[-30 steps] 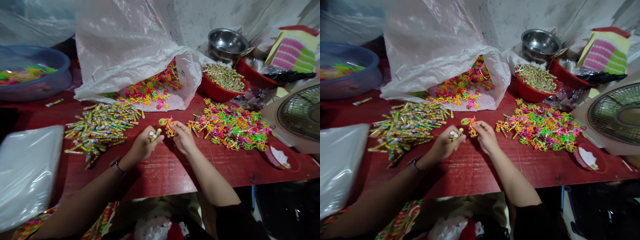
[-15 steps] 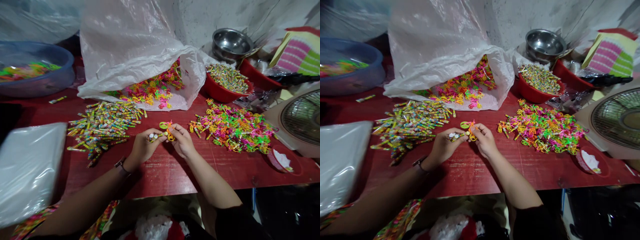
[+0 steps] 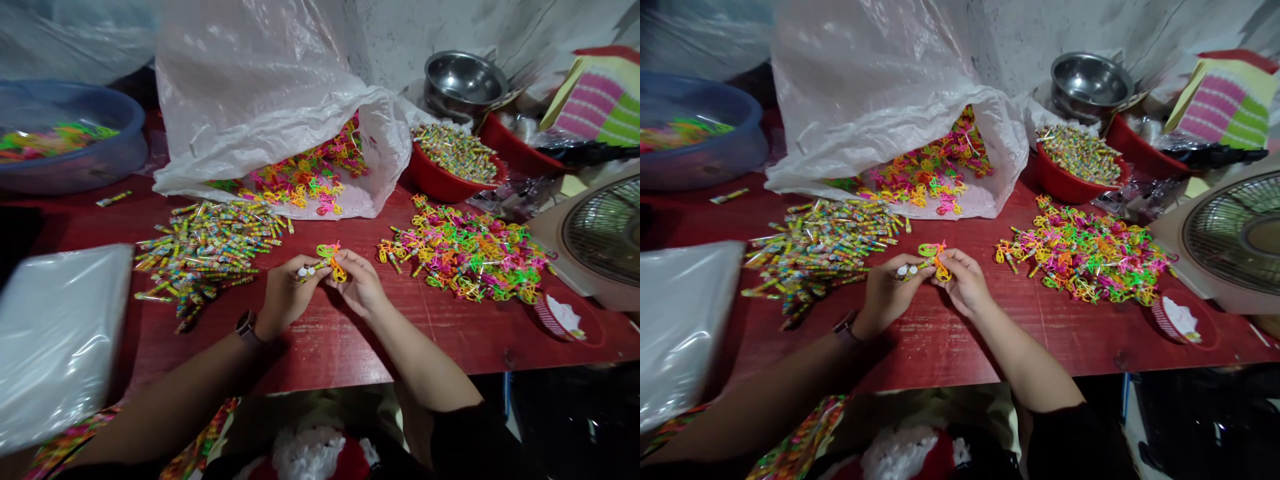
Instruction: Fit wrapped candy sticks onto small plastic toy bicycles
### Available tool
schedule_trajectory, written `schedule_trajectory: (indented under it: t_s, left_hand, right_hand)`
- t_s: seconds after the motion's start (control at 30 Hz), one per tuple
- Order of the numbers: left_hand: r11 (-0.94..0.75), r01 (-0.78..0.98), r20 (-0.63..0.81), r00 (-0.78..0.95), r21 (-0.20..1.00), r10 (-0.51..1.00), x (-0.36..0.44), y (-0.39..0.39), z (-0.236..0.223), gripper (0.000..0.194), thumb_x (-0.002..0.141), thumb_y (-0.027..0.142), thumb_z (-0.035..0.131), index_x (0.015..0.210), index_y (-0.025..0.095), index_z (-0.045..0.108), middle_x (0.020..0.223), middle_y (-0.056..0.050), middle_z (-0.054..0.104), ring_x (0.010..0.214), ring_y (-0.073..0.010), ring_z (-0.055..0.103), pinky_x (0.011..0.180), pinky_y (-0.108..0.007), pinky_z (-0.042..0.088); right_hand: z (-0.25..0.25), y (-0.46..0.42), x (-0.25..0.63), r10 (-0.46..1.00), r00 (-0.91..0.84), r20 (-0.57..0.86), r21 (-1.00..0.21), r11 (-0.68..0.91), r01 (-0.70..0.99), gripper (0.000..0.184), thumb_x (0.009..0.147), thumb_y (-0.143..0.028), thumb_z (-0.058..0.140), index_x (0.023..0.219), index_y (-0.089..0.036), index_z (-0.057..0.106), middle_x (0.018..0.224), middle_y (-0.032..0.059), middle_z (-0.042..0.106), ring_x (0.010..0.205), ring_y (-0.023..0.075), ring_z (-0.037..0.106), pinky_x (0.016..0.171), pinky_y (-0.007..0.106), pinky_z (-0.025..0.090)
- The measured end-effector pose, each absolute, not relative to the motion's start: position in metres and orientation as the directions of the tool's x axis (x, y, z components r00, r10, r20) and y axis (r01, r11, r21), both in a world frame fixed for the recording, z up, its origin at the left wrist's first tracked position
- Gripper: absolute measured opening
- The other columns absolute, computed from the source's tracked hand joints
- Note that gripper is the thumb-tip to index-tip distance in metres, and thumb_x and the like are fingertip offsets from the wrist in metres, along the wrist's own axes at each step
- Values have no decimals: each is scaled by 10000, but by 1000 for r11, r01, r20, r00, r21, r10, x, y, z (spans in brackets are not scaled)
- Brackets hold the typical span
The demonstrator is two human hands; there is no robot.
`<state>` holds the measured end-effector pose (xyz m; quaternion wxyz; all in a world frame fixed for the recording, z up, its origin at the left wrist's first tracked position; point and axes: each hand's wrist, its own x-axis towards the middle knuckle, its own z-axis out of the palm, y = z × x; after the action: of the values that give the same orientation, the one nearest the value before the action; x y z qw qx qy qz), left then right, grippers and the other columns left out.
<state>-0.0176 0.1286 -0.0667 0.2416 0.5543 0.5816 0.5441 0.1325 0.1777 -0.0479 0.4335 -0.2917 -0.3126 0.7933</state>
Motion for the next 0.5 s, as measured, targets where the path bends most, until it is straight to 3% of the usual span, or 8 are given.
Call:
schedule_trajectory:
  t_s: [0.23,0.43,0.5]
  left_hand:
    - [-203,427,332,-254,881,908,-18,126,-67,171,868,375,771,960,232,790,938,-29,829,792,-193,759,716,-274,561]
    - [-298,555,466,-188,777,864,-21,124,-70,186,928,362,707,1031,230,788,967,-49,825,836,-203,770,772,-282,558]
    - [-304,618,479,-136,725,867,-23,125,-71,214,943,366,683,1060,221,788,971,-72,822,858,-220,770,790,-293,549]
  right_hand:
    - [-48,176,132,870,-450,-202,-752,-432,-498,288,695,-321,902,826,-190,682,734,-11,658,645,112,581,579,231,507]
    - [-53,177,133,846,-475,-242,-767,-466,-442,331,680,-361,903,817,-197,650,704,-14,626,624,126,540,573,261,462]
    - [-57,176,133,893,-406,-197,-838,-368,-403,345,693,-413,893,798,-202,641,706,-13,626,628,128,529,588,262,443]
